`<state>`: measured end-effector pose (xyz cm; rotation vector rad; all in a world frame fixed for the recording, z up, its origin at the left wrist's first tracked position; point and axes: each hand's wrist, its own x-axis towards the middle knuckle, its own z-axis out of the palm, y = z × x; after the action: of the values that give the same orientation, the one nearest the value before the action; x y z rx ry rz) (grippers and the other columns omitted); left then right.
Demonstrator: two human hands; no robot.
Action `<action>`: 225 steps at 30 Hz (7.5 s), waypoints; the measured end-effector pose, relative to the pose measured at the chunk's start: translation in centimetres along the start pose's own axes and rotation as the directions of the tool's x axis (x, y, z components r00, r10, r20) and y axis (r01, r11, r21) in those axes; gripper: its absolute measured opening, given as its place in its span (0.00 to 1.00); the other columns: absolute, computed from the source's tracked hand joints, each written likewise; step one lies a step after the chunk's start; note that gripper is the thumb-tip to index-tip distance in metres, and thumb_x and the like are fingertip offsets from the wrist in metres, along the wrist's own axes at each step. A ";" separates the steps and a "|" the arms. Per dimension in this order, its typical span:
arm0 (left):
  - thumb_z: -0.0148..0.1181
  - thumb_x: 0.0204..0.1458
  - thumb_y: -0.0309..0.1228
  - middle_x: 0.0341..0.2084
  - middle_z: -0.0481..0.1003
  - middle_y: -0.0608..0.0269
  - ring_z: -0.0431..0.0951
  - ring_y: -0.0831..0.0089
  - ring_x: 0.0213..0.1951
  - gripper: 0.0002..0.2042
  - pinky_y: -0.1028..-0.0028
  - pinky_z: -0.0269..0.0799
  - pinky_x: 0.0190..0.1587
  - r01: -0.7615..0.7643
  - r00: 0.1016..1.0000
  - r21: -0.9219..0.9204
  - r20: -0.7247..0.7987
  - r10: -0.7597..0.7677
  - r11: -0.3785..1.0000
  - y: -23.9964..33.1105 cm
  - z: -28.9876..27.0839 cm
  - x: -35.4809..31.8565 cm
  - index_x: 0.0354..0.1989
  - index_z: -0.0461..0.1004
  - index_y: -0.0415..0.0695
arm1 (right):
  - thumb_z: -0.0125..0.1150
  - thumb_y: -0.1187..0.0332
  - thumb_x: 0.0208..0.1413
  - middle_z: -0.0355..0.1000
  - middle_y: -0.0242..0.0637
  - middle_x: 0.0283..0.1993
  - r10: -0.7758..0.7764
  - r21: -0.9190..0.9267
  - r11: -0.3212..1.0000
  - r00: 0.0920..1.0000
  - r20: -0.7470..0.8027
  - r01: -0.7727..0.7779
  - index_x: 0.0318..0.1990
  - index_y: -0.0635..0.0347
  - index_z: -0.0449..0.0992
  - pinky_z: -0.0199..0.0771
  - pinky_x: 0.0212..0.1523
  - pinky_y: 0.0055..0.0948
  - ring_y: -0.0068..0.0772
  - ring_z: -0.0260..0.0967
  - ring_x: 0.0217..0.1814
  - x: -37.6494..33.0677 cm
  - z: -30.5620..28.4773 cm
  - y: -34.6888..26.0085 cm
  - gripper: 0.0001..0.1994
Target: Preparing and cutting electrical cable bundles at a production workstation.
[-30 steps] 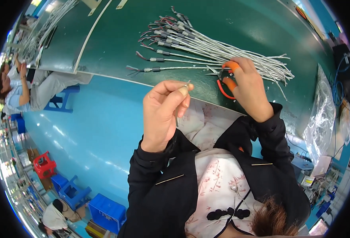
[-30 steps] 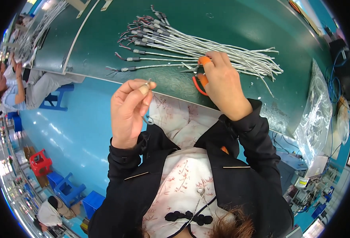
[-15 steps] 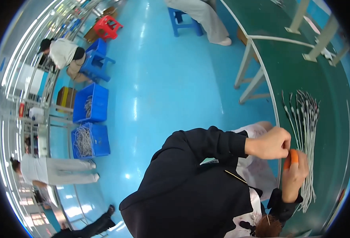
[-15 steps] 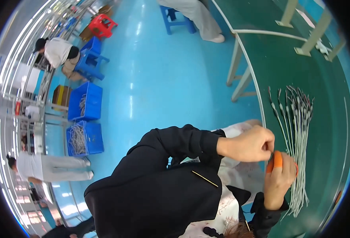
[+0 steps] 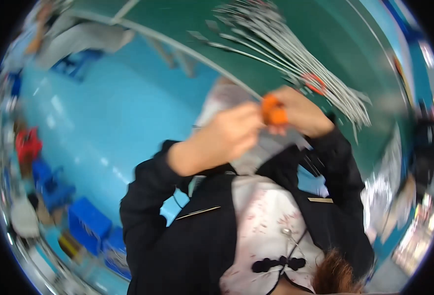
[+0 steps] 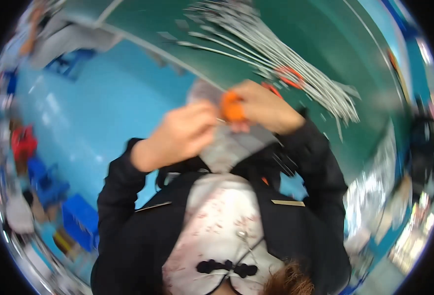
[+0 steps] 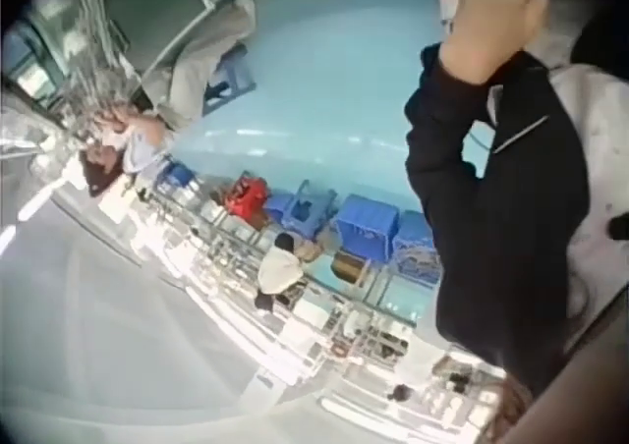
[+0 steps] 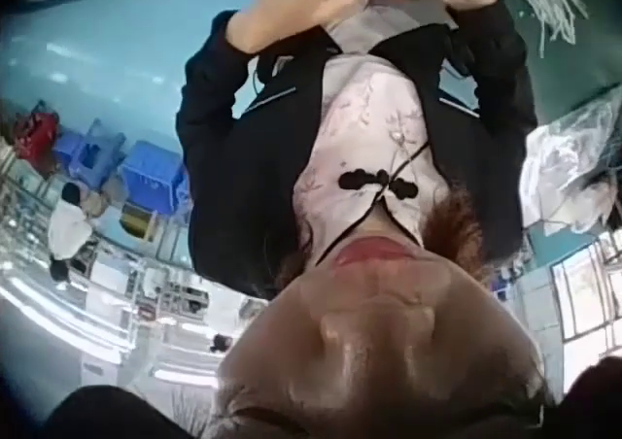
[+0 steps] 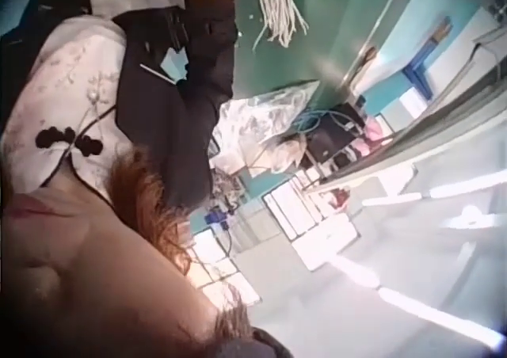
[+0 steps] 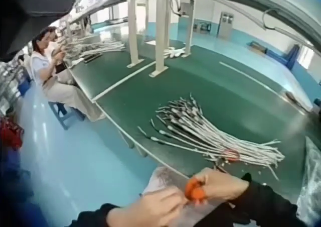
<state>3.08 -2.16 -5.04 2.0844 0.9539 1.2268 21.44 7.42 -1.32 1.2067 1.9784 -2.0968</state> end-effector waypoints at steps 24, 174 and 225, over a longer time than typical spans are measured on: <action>0.56 0.44 0.16 0.33 0.74 0.53 0.75 0.63 0.34 0.06 0.71 0.72 0.36 0.413 0.892 0.037 -0.216 -0.397 0.910 5.3 4.1 1.3 0.32 0.72 0.36 | 0.60 0.71 0.50 0.72 0.38 0.32 -0.527 -0.337 0.850 0.625 -0.576 0.406 0.36 0.58 0.75 0.72 0.31 0.28 0.34 0.72 0.30 -5.1 1.0 5.1 0.06; 0.58 0.39 0.10 0.35 0.74 0.53 0.76 0.65 0.30 0.11 0.75 0.73 0.28 0.018 0.946 0.379 -0.307 0.107 0.925 -3.2 5.0 14.2 0.33 0.73 0.33 | 0.64 0.82 0.38 0.71 0.39 0.31 -0.785 -0.677 0.574 0.545 -0.294 0.461 0.37 0.62 0.75 0.68 0.24 0.27 0.38 0.69 0.27 -1.8 -11.3 -0.7 0.14; 0.54 0.51 0.17 0.44 0.70 0.58 0.74 0.73 0.37 0.04 0.76 0.69 0.41 0.308 0.781 -0.794 -0.105 -0.616 0.525 -2.5 3.3 13.8 0.34 0.73 0.37 | 0.51 0.73 0.59 0.72 0.38 0.39 -0.185 0.425 0.792 0.836 -0.517 0.439 0.50 0.67 0.66 0.60 0.21 0.16 0.21 0.67 0.26 -2.3 -9.9 -0.4 0.13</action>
<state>9.90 9.94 -1.28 0.8533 0.8760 1.4046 27.91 14.90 1.24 1.6771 1.9281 -2.9130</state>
